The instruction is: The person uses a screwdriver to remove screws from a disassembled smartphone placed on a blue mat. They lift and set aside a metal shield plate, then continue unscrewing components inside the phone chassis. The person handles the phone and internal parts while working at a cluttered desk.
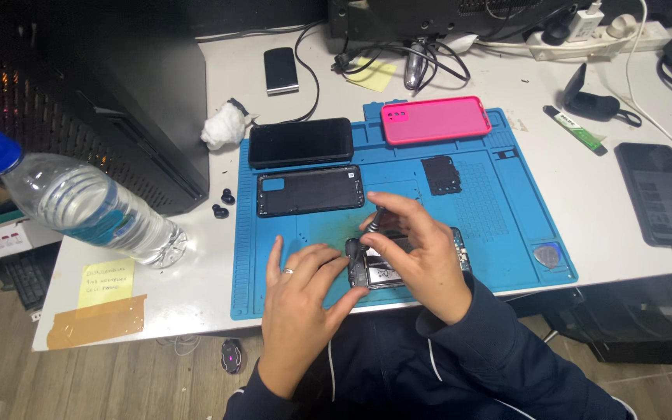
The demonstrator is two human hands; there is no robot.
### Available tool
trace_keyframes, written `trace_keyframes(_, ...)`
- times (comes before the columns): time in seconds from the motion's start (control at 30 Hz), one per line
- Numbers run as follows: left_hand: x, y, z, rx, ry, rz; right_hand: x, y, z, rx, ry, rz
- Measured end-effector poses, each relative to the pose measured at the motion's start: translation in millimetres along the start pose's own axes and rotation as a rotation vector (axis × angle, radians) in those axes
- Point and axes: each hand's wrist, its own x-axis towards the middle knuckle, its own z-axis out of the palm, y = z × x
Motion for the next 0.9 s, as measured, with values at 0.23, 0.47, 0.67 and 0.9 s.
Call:
trace_keyframes(0.23, 0.2, 0.5, -0.6, -0.001, 0.001, 0.006, -0.8, 0.6, -0.4, -0.036, 0.004, -0.009)
trace_keyframes(0.47, 0.1, 0.4, -0.1, -0.003, -0.003, -0.001, -1.1, 1.5, -0.8, -0.072, 0.016, -0.044)
trace_keyframes(0.67, 0.3, 0.5, 0.0, -0.008, -0.001, -0.001, -0.8, 2.8, 0.6, -0.088, 0.023, -0.048)
trace_keyframes(0.9, 0.3, 0.3, 0.2, -0.006, 0.003, -0.001, -1.5, 4.6, 1.3, -0.117, 0.025, -0.065)
